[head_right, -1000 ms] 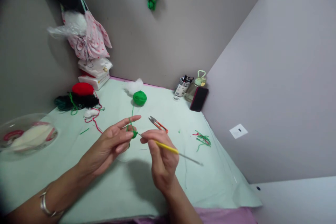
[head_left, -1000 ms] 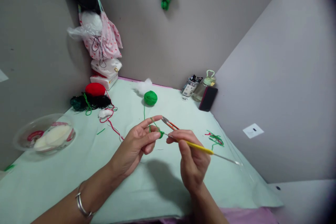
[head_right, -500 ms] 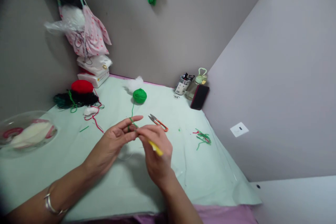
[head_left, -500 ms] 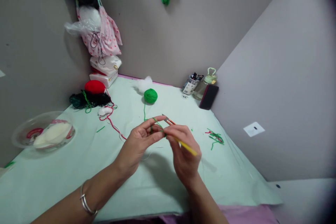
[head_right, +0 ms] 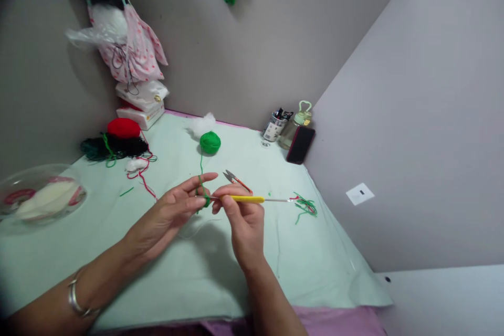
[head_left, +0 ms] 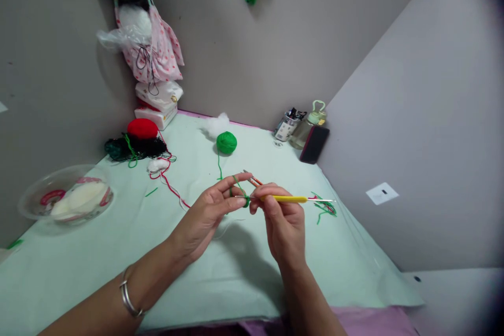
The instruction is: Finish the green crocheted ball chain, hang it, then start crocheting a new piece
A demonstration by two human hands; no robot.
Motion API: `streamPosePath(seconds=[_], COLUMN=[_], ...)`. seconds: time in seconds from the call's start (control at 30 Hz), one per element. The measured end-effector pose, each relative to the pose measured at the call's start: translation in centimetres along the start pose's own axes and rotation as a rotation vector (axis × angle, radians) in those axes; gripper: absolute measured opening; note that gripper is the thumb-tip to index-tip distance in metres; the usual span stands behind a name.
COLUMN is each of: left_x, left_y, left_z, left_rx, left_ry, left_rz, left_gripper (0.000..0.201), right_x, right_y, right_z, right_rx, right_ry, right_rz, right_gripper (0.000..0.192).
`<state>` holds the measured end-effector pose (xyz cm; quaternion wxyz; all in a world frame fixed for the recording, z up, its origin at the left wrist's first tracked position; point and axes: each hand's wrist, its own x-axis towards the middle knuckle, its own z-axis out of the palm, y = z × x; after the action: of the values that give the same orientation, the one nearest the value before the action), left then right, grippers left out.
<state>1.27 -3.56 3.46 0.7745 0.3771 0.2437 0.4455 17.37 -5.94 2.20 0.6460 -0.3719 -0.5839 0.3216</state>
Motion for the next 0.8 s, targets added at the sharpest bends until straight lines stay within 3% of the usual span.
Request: streamPosePath(seconds=[0.2,0.47,0.63,0.8], left_x=[-0.1,0.0,0.0,-0.1], left_y=[-0.1,0.6,0.2,-0.6], left_z=[0.2,-0.1,-0.2,0.1], left_rx=[-0.047,-0.211,-0.055,0.069], left_ry=[-0.054,-0.049,-0.05,-0.024], left_rz=[-0.04,-0.105,-0.012,0.049], left_gripper=[0.054,0.043,0.041,0.042], right_x=[-0.3,0.5,0.6,0.0], right_y=[0.3,-0.5,-0.4,0.1], right_z=[0.0,-0.2,-0.4,-0.2], right_rx=[0.016,0.303,0.351,0.185], right_ry=[0.068,0.143,0.065,-0.035], right_rz=[0.009,0.184,0.199,0.089], right_gripper=[0.017,0.018,0.018,0.016])
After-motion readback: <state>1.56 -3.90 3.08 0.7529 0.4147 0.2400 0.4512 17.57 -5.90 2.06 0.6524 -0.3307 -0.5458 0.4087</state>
